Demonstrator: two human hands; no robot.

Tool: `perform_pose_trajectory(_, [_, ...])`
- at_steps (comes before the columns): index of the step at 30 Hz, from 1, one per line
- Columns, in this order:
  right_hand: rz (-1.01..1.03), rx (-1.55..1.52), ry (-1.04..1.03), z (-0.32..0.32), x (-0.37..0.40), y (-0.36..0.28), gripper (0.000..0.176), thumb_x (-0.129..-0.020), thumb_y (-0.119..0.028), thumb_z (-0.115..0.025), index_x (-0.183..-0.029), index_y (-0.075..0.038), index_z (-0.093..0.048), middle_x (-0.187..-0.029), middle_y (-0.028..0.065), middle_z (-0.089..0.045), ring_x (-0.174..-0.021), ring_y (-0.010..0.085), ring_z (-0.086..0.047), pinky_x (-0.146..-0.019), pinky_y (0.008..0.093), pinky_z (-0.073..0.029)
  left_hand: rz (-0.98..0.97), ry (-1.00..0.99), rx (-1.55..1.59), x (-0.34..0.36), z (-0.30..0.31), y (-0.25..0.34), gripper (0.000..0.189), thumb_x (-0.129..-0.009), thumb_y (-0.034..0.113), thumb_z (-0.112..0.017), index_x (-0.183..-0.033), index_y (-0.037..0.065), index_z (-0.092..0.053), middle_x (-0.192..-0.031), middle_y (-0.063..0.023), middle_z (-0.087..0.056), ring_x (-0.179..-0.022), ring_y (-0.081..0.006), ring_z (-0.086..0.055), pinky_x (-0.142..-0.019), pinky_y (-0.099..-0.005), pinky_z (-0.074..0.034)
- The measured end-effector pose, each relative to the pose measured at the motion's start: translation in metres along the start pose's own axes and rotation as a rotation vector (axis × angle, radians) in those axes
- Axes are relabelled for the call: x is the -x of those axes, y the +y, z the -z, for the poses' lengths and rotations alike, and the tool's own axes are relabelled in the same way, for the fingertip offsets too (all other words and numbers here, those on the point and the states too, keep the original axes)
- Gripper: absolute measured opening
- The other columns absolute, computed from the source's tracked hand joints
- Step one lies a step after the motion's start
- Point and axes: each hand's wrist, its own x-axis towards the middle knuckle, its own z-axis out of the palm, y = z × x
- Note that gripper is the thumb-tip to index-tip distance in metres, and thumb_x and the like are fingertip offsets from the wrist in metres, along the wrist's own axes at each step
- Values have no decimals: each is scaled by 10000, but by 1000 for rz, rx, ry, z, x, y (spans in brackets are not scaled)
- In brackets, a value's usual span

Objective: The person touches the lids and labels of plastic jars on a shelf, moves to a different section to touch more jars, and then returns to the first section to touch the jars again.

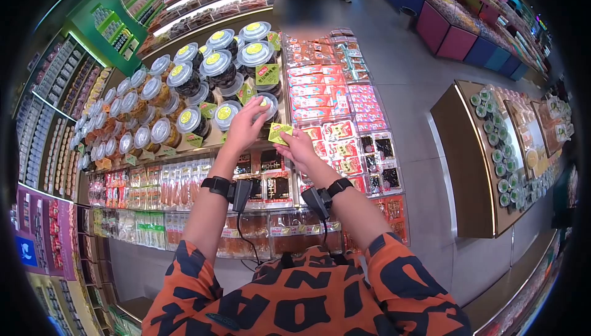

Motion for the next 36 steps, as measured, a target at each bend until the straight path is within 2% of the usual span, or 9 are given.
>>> perform_pose_trajectory(3, [29,-16,129,3,-2,11,302,-959,-155,-581,-1238,-53,-523,-1034,99,-614,-811,172,-638,-640,248,-528,-21,-27,32,1,2,-3,316,-889,87,-592,-1198,106,-653,-1396,-161,-502,-1364,-342,-384,-1092,-391,-349])
perform_pose_trajectory(8, [60,-295,-163,19,-20,23,427,-955,-174,-576,-1356,-84,-457,-1096,88,-596,-941,170,-609,-694,275,-475,-35,-7,39,3,1,-3,326,-879,57,-570,-1192,101,-651,-1388,-163,-507,-1357,-350,-388,-1093,-399,-348])
perform_pose_trajectory(12, [24,-407,-162,16,-9,21,433,-950,-179,-577,-1360,-98,-467,-1132,74,-614,-975,146,-602,-732,286,-457,-30,-21,33,3,1,-4,339,-883,51,-574,-1210,108,-645,-1409,-152,-492,-1373,-339,-371,-1105,-392,-331])
perform_pose_trajectory(14, [88,-154,-129,12,-6,26,387,-940,-162,-588,-1310,-87,-500,-1169,71,-628,-999,128,-598,-729,291,-446,-30,-17,42,3,1,-5,338,-883,52,-574,-1209,106,-645,-1409,-152,-491,-1373,-340,-371,-1104,-393,-332])
perform_pose_trajectory(19, [-51,-122,-42,10,-19,40,350,-982,-370,-543,-1163,-70,-551,-918,74,-694,-540,86,-561,-499,219,-436,-30,-11,64,4,2,-3,336,-884,59,-572,-1209,102,-645,-1411,-154,-488,-1373,-343,-371,-1104,-396,-332])
perform_pose_trajectory(22, [-239,-111,-216,9,-19,40,389,-995,-411,-494,-1161,-65,-560,-911,60,-689,-573,82,-573,-512,222,-445,-34,-7,49,3,-1,-9,327,-886,64,-570,-1201,100,-650,-1410,-157,-488,-1372,-342,-372,-1100,-386,-339])
perform_pose_trajectory(30, [-224,489,-108,7,-21,23,426,-971,-469,-509,-1123,-77,-579,-961,48,-666,-711,110,-605,-585,258,-475,-29,-30,-46,1,0,-9,419,-874,38,-540,-1268,166,-604,-1441,-113,-459,-1394,-355,-318,-1149,-562,-193])
perform_pose_trajectory(32, [-171,614,-90,18,-17,8,384,-945,-421,-567,-1072,-60,-603,-937,60,-671,-708,127,-618,-587,257,-486,-39,31,-58,7,-2,-1,389,-888,55,-545,-1266,125,-598,-1444,-151,-447,-1388,-366,-323,-1141,-515,-239])
perform_pose_trajectory(36, [387,1125,-10,56,-29,-28,277,-903,-256,-579,-919,7,-664,-805,74,-670,-646,140,-633,-582,292,-493,94,498,146,29,-10,22,321,-926,63,-533,-1240,10,-580,-1353,-226,-508,-1316,-376,-420,-1056,-403,-374])
